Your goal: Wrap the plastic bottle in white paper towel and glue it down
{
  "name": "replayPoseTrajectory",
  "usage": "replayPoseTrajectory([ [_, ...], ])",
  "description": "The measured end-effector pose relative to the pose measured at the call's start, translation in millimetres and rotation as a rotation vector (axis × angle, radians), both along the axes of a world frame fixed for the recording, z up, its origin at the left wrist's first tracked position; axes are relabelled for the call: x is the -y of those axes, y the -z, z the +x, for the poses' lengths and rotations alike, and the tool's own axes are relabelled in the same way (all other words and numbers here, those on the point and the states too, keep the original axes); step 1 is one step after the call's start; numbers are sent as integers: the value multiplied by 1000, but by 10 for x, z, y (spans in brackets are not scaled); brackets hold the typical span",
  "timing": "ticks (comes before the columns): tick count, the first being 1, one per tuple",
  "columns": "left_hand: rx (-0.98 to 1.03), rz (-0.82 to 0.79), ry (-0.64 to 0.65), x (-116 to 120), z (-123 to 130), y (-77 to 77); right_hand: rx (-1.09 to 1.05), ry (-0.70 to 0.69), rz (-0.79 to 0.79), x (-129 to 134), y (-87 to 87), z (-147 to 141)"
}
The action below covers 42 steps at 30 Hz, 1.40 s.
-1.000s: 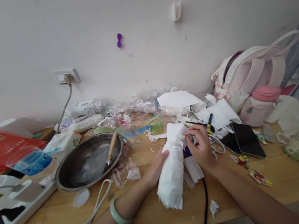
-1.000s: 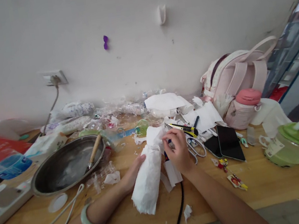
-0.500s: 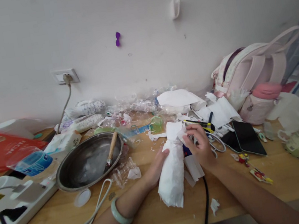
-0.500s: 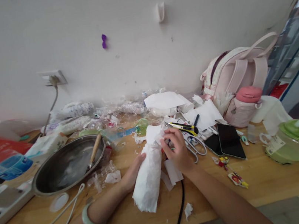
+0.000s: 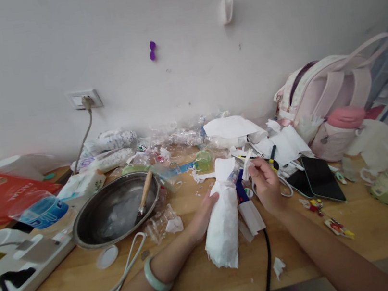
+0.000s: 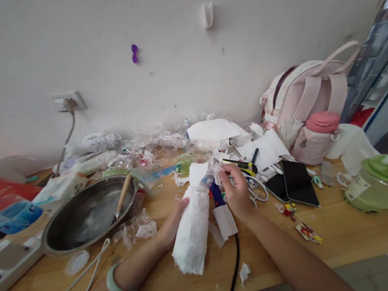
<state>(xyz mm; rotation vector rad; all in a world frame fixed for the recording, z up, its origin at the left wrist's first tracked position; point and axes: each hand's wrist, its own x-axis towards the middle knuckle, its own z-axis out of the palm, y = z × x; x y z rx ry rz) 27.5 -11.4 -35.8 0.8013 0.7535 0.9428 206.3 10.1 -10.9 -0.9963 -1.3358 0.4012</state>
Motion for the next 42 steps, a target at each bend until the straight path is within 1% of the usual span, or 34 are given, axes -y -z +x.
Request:
replayPoseTrajectory([
  [4,-5,10,11,0,4,1,-269,-154,-169,-36,15,-22],
  [7,-10,18,19,2,5,0,-495,-244,-216,-65,-21,-36],
  [9,-9,18,27,4,4,-5,-590,-307,-239,-59,-74,-52],
  [11,0,23,33,5,6,-14,-591,-358,-287,-32,-127,-69],
  [13,9,32,34,6,8,-25,-528,-396,-356,0,-151,-80],
  [15,9,39,30,7,12,-36,-443,-462,-411,22,-135,-78],
  [18,6,49,24,6,15,-45,-329,-605,-434,30,-72,-52],
  [20,9,58,25,6,16,-47,-258,-627,-442,28,-44,-34],
  [21,10,62,21,5,16,-47,-221,-605,-443,27,-41,-28],
  [25,7,66,16,6,14,-48,-79,-434,-410,26,-88,-20],
  [28,10,58,10,11,16,-54,0,-363,-392,22,-114,-18],
  [31,2,46,3,16,20,-57,75,-275,-366,13,-93,-21],
  [35,-6,31,-3,16,19,-49,166,-131,-290,-7,-17,-34],
  [39,-22,-7,3,13,10,-39,215,41,-154,-35,48,-44],
  [42,-24,-7,0,14,8,-50,290,162,55,-42,57,-48],
])
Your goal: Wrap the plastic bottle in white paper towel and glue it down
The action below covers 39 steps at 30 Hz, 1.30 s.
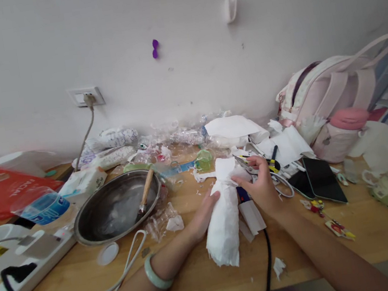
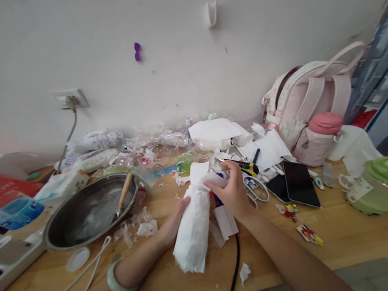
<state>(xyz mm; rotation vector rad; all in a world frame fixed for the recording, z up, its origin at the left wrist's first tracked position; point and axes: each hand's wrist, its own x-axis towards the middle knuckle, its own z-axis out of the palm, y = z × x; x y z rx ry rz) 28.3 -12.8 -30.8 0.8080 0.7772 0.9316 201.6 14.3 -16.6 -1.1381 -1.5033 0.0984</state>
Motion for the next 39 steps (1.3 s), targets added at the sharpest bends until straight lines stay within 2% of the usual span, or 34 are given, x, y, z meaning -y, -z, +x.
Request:
replayPoseTrajectory([
  [2,3,6,-2,3,4,-16,95,43,129,16,-6,-2],
  [4,1,13,-15,8,11,-32,210,92,194,49,-12,-5],
  [9,-13,35,-31,16,20,-46,412,144,202,129,-8,-22],
  [13,-8,43,-20,11,15,-35,330,126,165,89,-1,-16],
  [17,1,41,-4,-1,13,-12,202,106,26,16,1,16],
  [21,-9,60,-4,-8,14,-3,157,30,-85,12,-33,22],
  [26,-28,53,-19,-1,15,-26,217,5,-50,32,-81,17],
  [35,-3,48,-21,4,12,-22,130,58,-27,-15,-48,78],
  [39,2,21,5,2,9,-9,49,9,-33,-34,-24,96],
])
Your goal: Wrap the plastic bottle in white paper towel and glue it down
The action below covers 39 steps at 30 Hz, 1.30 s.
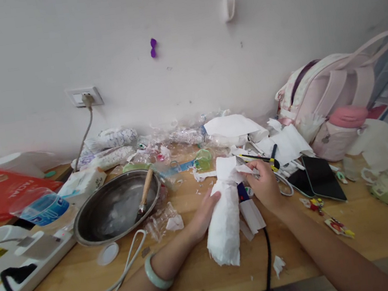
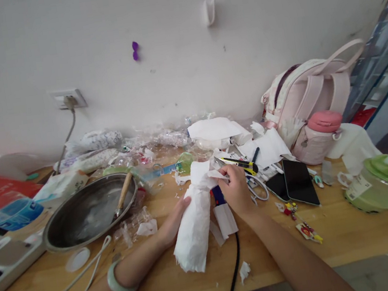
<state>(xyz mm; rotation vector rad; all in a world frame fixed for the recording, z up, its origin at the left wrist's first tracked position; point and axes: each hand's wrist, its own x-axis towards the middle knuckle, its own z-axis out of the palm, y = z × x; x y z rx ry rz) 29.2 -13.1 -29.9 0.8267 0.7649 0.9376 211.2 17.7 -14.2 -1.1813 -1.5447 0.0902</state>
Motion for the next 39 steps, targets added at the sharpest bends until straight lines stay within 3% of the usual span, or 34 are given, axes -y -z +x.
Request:
replayPoseTrajectory([
  [5,11,-8,5,2,-2,15,-304,-130,-112,-4,12,-5],
  [10,10,6,2,1,5,14,-432,-102,-199,-23,35,-17],
  [15,5,35,15,-3,-3,11,-363,-62,-81,-52,81,-18],
  [21,-5,21,9,3,-5,-2,-180,-80,76,-32,21,-4],
  [28,-8,30,10,7,0,-8,-15,-46,122,-1,19,-20],
  [39,-55,107,24,-9,-3,20,168,123,167,40,15,-82],
])
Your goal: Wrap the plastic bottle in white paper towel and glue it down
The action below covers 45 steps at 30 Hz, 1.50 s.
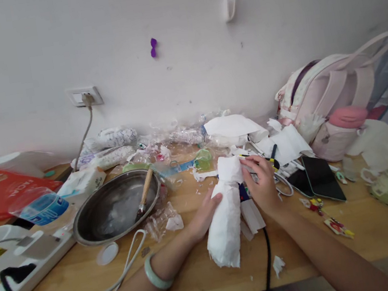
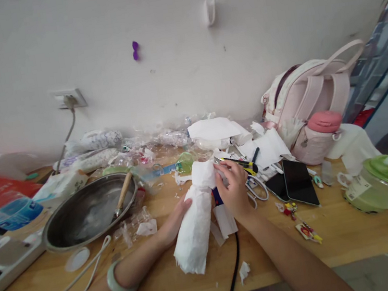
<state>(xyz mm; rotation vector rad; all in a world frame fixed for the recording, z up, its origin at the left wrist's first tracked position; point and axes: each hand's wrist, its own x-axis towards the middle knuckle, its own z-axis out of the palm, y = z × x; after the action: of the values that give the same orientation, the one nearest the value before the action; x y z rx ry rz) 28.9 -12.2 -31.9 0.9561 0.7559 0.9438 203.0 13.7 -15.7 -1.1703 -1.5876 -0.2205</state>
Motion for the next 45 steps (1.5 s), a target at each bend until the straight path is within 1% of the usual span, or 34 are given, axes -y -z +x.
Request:
replayPoseTrajectory([
  [4,-22,7,-4,6,0,-25,61,29,-43,-2,3,-1],
  [8,-48,69,-33,1,-14,-18,93,27,-86,-18,15,7],
  [12,-75,83,-21,-2,-21,-20,68,6,-96,-28,-7,31],
  [16,-122,45,20,0,-21,-61,36,10,-86,-36,-57,85],
  [18,-145,50,29,2,-23,-84,26,14,-87,-51,-76,120],
  [21,-143,72,27,1,-26,-98,5,-48,-108,-82,-84,156],
  [24,-134,84,30,-1,-27,-82,-18,-161,-129,-101,-73,149],
  [26,-124,77,26,-1,-25,-59,-32,-190,-140,-106,-60,130],
  [31,-69,42,12,-4,-13,10,-23,-195,-165,-115,-17,110],
  [34,-55,5,20,-7,-9,20,-10,-141,-143,-122,3,113],
  [36,-64,-5,16,-3,-13,-3,2,-100,-127,-125,14,111],
  [38,-80,13,16,4,-20,-47,9,-90,-127,-128,26,109],
  [42,-109,39,0,22,-31,-131,-42,-157,-159,-153,66,118],
  [45,-114,31,-14,33,-30,-142,-172,-226,-235,-178,102,131],
])
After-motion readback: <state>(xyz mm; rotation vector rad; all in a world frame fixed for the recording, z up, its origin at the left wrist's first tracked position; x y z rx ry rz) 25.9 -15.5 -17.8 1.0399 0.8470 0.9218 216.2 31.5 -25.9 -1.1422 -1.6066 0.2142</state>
